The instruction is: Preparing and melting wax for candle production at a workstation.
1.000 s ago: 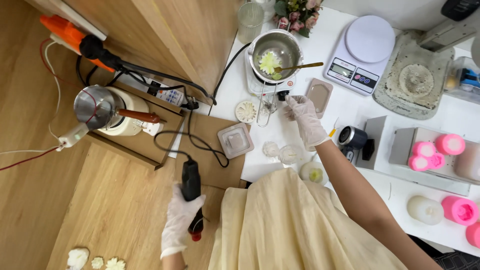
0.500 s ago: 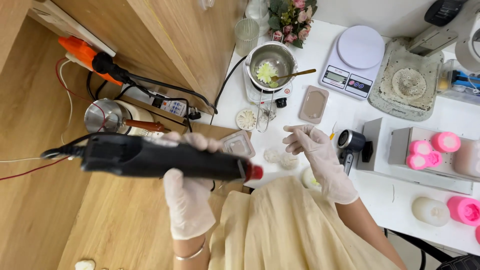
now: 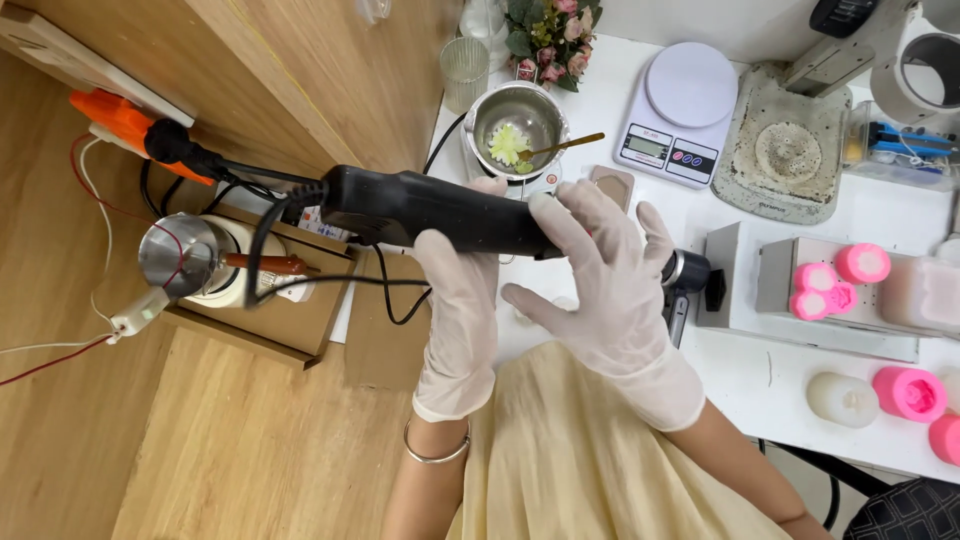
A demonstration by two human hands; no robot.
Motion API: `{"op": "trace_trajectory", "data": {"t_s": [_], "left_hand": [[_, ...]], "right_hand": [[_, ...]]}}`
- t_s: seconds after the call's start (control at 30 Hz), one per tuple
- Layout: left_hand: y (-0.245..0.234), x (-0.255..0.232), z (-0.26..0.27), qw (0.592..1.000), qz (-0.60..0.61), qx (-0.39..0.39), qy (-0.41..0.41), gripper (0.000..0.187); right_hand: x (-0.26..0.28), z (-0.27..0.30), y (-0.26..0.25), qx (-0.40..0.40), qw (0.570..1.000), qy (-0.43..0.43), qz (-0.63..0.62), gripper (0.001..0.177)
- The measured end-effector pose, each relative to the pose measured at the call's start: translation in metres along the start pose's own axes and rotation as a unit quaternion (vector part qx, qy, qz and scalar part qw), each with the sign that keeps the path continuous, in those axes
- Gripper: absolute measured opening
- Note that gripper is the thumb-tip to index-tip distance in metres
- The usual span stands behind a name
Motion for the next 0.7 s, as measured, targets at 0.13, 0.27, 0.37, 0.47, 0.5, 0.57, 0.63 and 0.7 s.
{"op": "trace_trajectory", "data": {"t_s": [0.13, 0.27, 0.37, 0.47, 0.5, 0.57, 0.63, 0.7], "left_hand": [[-0.047, 0.048, -0.019, 0.987, 0.148, 0.062, 0.015, 0.074], [-0.081, 0.05, -0.028, 0.988, 0.141, 0.0, -0.063, 0.057], [-0.031, -0.009, -0.012, 0.993, 0.059, -0.034, -0.096, 0.058], [0.012, -0.037, -0.011, 0.997, -0.045, 0.062, -0.025, 0.062], [0.018, -0.035, -0.015, 0.994, -0.044, 0.102, 0.009, 0.067], [0.022, -0.033, -0.024, 0.988, -0.042, 0.143, 0.041, 0.073], [0.014, -0.032, -0.036, 0.99, -0.034, 0.131, 0.024, 0.068], [0.02, -0.037, -0.048, 0.996, 0.006, 0.09, -0.011, 0.064]], "right_hand": [[-0.013, -0.015, 0.018, 0.0, 0.999, -0.012, -0.035, 0.098], [-0.033, -0.017, 0.034, 0.095, 0.971, 0.042, -0.217, 0.08], [-0.045, -0.02, 0.038, 0.14, 0.961, 0.116, -0.21, 0.068], [-0.055, -0.017, 0.052, 0.198, 0.891, 0.203, -0.356, 0.06], [-0.056, -0.02, 0.052, 0.195, 0.897, 0.195, -0.345, 0.061], [-0.061, -0.023, 0.055, 0.19, 0.904, 0.189, -0.333, 0.061], [-0.073, -0.016, 0.069, 0.235, 0.833, 0.295, -0.404, 0.064], [-0.08, -0.012, 0.074, 0.248, 0.806, 0.329, -0.424, 0.065]]}}
Point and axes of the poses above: each hand's wrist, its own z-axis away from the middle knuckle, its own y-axis out of the palm, x = y × z, the point moved 6 cm from there along -z, towards the middle knuckle, and after that the axes turned 2 degrees about -y, right-handed, at the moved point
